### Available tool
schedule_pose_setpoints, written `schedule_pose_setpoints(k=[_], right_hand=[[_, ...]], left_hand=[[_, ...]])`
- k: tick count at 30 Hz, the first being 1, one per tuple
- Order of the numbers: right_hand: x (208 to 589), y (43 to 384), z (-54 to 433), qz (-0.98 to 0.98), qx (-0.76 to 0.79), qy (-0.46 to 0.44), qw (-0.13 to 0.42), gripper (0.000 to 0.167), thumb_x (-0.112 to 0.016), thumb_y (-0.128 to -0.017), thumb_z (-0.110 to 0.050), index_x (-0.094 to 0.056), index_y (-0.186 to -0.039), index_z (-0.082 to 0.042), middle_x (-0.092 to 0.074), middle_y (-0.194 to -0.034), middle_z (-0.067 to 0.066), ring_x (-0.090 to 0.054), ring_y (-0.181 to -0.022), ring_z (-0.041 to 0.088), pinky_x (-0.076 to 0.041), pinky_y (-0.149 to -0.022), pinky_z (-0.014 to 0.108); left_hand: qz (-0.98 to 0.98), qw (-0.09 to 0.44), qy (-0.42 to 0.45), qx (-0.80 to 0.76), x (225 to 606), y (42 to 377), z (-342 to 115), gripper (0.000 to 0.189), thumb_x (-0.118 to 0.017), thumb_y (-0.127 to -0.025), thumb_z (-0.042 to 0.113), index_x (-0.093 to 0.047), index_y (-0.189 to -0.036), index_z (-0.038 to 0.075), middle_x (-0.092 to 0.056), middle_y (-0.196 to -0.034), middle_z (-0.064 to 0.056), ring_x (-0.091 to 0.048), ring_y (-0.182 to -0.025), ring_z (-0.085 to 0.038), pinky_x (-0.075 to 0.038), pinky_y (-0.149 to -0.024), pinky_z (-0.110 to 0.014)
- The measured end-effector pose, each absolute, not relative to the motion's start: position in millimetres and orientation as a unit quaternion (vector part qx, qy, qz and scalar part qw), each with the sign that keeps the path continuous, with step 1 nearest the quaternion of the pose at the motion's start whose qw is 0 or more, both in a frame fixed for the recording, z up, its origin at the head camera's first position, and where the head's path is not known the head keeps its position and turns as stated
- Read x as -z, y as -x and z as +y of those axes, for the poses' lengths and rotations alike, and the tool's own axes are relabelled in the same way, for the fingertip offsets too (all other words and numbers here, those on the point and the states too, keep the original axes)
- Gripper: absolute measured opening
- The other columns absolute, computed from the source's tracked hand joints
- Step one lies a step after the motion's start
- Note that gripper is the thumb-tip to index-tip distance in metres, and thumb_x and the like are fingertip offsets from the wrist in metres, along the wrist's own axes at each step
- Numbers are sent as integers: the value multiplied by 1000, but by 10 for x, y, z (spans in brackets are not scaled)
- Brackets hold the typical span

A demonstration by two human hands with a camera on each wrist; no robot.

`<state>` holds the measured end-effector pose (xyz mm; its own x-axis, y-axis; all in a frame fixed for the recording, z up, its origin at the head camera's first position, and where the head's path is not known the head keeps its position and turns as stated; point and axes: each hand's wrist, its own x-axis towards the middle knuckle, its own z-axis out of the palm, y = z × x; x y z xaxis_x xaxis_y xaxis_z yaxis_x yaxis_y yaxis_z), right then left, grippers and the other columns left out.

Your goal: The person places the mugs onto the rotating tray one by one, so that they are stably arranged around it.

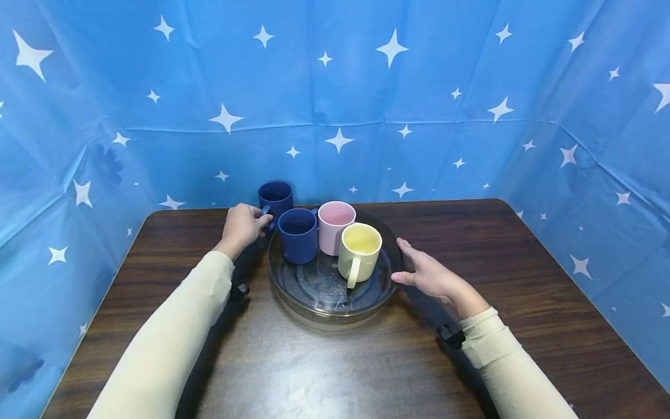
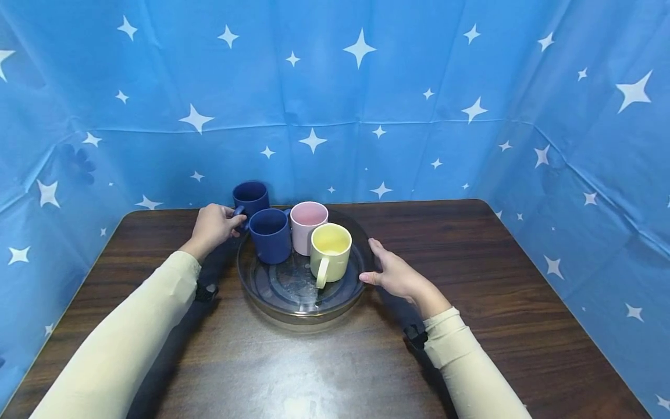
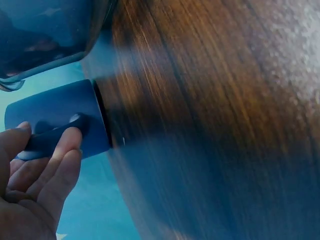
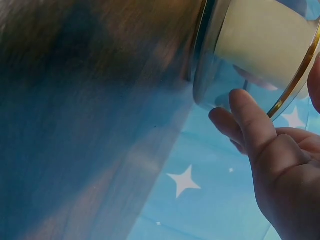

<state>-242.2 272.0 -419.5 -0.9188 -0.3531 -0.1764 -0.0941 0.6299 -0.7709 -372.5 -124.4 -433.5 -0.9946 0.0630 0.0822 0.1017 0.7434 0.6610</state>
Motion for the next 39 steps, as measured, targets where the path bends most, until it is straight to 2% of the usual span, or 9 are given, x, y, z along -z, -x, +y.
schedule_pose_setpoints(k=[9, 12, 13, 15, 18, 20, 23, 33, 39], right_hand=[[4209, 2470, 2739, 884, 419, 122, 168, 83, -63, -101, -11, -7, -162, -1, -4, -168, 23, -6, -154, 42, -17, -119, 60], [4196, 2494, 2741, 881, 424, 120, 173, 82, -62, -101, -9, -7, -162, 0, -4, -168, 23, -9, -153, 43, -20, -119, 59], [4193, 2503, 2740, 880, 425, 120, 174, 82, -61, -101, -8, -7, -162, 0, -4, -168, 23, -10, -153, 43, -20, -119, 59], [4182, 2514, 2742, 879, 426, 120, 177, 82, -61, -101, -7, -7, -162, -1, -4, -168, 23, -10, -153, 43, -21, -119, 59], [4179, 2540, 2745, 879, 424, 121, 180, 81, -61, -101, -8, -7, -162, -2, -5, -168, 22, -9, -153, 43, -20, -119, 59], [4186, 2560, 2752, 880, 421, 122, 182, 81, -61, -101, -8, -8, -162, -3, -5, -168, 22, -8, -153, 42, -20, -119, 59], [4196, 2587, 2765, 879, 422, 124, 185, 80, -60, -102, -8, -8, -163, -4, -6, -168, 23, -8, -153, 43, -22, -118, 59], [4181, 2674, 2789, 871, 430, 129, 201, 78, -56, -103, -5, -8, -163, -7, -9, -166, 27, -13, -151, 47, -32, -113, 59], [4171, 2726, 2800, 873, 423, 139, 199, 77, -56, -102, -2, -9, -163, -7, -11, -165, 29, -17, -149, 48, -37, -110, 60]], left_hand=[[-934, 48, 56, 350, 4282, 3686, -1349, 32, -64, -103, 25, -77, -106, -4, -76, -86, -19, -76, -78, -32, -48, -55, -27], [-934, 52, 64, 347, 4231, 3659, -1399, 33, -63, -103, 25, -77, -107, -4, -76, -86, -19, -76, -79, -33, -54, -65, -38], [-935, 54, 66, 343, 4214, 3648, -1419, 32, -63, -103, 25, -77, -107, -4, -76, -85, -19, -76, -80, -33, -55, -76, -43], [-937, 55, 69, 338, 4183, 3627, -1464, 33, -62, -103, 25, -76, -108, -4, -76, -84, -18, -76, -80, -33, -54, -80, -47], [-939, 63, 73, 329, 4144, 3596, -1545, 32, -63, -103, 25, -77, -108, -3, -76, -81, -16, -75, -79, -33, -53, -74, -42], [-939, 69, 77, 327, 4125, 3574, -1602, 32, -64, -102, 25, -77, -108, -3, -76, -79, -15, -75, -79, -34, -48, -59, -35], [-940, 79, 86, 322, 4088, 3535, -1686, 31, -65, -102, 25, -77, -106, -3, -76, -76, -14, -74, -76, -33, -43, -54, -29], [-938, 101, 117, 309, 3918, 3312, -1923, 29, -67, -101, 24, -78, -105, -2, -75, -75, -13, -70, -67, -25, -36, -48, -30], [-940, 88, 121, 308, 3839, 3189, -2021, 32, -65, -102, 25, -76, -109, -3, -76, -81, -16, -68, -65, -20, -34, -47, -31]])
